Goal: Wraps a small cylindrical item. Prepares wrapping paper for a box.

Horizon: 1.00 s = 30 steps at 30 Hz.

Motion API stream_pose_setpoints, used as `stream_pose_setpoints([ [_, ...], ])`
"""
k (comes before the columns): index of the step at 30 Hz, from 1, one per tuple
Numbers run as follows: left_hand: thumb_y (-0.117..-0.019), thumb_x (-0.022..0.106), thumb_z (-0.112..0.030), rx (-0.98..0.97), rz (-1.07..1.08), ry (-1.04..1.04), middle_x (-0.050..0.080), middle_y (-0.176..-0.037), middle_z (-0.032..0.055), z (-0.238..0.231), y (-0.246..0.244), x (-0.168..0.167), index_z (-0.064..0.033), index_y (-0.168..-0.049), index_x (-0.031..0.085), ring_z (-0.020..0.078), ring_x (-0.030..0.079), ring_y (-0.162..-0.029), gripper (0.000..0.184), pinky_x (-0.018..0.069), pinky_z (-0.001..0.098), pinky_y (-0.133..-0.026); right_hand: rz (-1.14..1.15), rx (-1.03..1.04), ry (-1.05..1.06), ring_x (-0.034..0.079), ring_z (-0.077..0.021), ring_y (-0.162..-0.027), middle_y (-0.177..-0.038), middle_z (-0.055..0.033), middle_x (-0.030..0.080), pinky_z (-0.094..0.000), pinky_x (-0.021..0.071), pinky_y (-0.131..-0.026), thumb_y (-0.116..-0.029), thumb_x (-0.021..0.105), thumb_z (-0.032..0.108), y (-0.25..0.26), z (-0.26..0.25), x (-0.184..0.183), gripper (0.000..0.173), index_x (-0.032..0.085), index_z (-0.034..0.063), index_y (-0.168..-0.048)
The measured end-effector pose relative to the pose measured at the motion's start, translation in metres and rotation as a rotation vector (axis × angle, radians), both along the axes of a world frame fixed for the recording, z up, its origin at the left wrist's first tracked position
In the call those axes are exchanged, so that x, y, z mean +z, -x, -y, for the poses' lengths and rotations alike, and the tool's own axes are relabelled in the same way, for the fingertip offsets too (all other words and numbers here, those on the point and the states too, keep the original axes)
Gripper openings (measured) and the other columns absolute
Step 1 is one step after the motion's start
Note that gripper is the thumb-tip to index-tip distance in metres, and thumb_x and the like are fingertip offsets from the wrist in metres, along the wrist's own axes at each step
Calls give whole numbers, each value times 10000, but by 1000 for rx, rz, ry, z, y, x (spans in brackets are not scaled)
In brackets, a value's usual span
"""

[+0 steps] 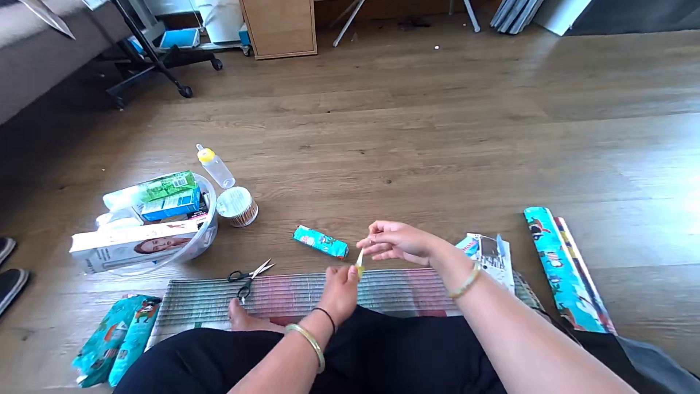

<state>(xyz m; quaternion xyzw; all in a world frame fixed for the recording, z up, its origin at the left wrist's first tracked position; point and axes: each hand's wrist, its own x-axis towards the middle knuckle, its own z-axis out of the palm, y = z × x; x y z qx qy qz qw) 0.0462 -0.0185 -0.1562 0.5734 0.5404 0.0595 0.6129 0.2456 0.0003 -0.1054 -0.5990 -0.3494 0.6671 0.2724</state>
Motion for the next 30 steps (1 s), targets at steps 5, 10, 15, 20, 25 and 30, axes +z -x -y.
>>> stream_pose_setpoints([
  [5, -1142, 293, -304, 18, -137, 140, 488, -1422, 305, 36, -7, -32, 34, -1346, 583, 394, 568, -1250, 489, 488, 495, -1042, -45, 250, 248, 702, -221, -1017, -1252, -160, 665, -373, 555, -881, -1134, 344, 294, -3, -2, -62, 405, 395, 76, -1471],
  [10, -1131, 312, -305, -199, -279, 138, 592, -1362, 252, 24, -2, -33, 0, -1337, 609, 373, 558, -1304, 473, 425, 558, -1096, -112, 304, 334, 685, -237, -1071, -1222, -174, 680, -386, 520, -971, -1127, 196, 365, -3, -3, -80, 546, 489, -16, -1387],
  [15, -1119, 377, -376, -301, -317, 92, 646, -1297, 218, 22, 4, -29, -7, -1301, 635, 345, 604, -1251, 486, 444, 558, -1072, -94, 416, 345, 677, -237, -1107, -1309, -179, 658, -374, 507, -981, -1114, 143, 395, -1, -3, -85, 620, 497, -12, -1419],
  [20, -1069, 403, -581, -566, -511, 23, 621, -1352, 251, -11, 21, 5, -13, -1370, 602, 398, 578, -1304, 673, 424, 620, -1094, -103, 452, 347, 688, -241, -1082, -1397, -174, 602, -377, 543, -903, -1119, 146, 351, 4, -4, -85, 527, 324, 83, -1536],
  [25, -1005, 632, -444, -626, -1112, -155, 647, -1302, 261, -84, 91, 51, 15, -1216, 686, 449, 608, -1244, 507, 481, 688, -973, -111, 460, 325, 683, -295, -1114, -1413, -176, 592, -428, 560, -872, -1103, 183, 333, 6, -4, -77, 494, 397, 78, -1467],
  [30, -946, 660, -584, -782, -1212, -27, 633, -1298, 289, -140, 183, 2, 71, -1184, 674, 429, 580, -1287, 697, 440, 635, -1061, -130, 449, 325, 680, -315, -1136, -1412, -164, 601, -464, 562, -874, -1095, 175, 308, 1, -4, -78, 467, 406, 98, -1442],
])
